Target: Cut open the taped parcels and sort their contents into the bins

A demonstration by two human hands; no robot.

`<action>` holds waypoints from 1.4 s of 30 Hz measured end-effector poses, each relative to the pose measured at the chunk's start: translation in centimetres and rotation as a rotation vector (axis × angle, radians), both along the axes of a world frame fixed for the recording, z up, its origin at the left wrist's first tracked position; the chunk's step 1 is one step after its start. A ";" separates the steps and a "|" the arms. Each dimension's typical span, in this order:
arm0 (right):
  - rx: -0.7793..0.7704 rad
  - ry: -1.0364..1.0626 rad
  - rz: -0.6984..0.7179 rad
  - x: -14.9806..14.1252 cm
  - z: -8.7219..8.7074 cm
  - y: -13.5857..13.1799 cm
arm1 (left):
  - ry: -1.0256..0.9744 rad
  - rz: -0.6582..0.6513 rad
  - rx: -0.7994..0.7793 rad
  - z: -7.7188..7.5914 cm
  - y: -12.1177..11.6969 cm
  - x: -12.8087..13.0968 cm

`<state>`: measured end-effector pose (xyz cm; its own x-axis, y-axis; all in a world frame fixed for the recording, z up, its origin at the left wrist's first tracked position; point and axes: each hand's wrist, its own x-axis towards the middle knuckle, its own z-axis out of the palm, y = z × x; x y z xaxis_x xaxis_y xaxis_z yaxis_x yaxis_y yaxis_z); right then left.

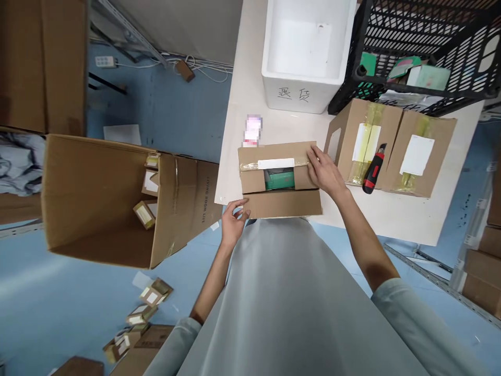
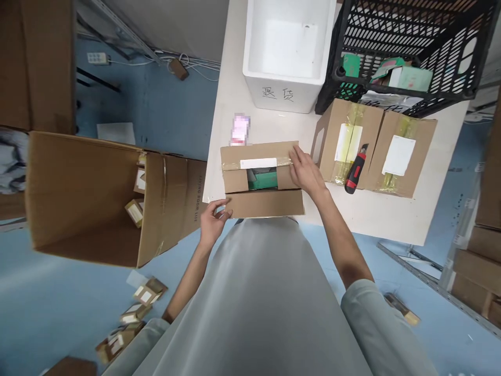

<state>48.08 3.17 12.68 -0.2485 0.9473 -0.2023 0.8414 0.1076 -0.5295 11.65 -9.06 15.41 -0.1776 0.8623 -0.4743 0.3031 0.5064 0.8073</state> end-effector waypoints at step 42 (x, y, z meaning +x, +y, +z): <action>0.145 -0.294 0.160 -4.0 6.5 -9.3 | 0.589 -0.973 0.512 2.6 6.3 2.8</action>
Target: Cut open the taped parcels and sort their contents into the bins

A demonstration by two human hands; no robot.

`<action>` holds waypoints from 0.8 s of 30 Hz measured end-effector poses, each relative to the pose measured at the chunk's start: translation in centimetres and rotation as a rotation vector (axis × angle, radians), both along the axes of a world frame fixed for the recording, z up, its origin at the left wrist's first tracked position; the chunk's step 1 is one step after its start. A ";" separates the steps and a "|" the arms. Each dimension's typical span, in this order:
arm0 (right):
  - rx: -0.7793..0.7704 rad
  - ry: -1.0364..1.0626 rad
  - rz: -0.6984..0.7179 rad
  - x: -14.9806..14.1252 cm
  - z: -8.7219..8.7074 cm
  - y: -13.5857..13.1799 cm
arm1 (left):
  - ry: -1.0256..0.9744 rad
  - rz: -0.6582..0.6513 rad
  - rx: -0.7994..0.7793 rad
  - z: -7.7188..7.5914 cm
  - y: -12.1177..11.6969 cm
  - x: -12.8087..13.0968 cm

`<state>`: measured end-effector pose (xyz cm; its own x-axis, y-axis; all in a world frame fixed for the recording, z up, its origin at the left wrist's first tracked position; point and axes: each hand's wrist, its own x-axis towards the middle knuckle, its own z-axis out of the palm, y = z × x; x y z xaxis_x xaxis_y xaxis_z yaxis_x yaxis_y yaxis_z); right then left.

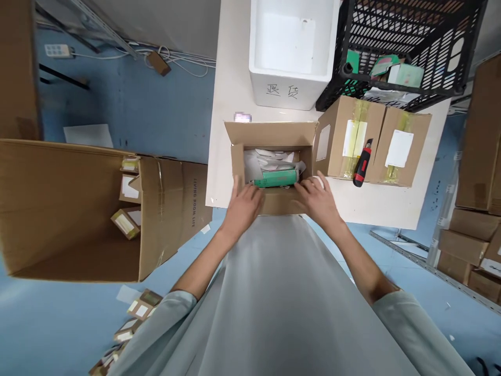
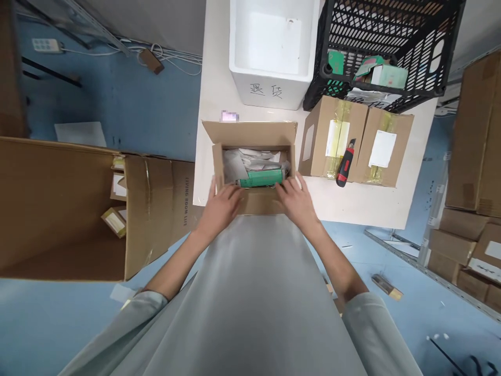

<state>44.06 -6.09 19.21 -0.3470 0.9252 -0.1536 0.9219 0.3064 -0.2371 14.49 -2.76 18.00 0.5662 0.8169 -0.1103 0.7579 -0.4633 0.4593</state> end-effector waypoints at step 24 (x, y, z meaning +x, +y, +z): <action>0.004 0.044 -0.156 2.3 -6.9 -1.5 | 0.424 -0.275 -0.341 -10.6 9.5 13.5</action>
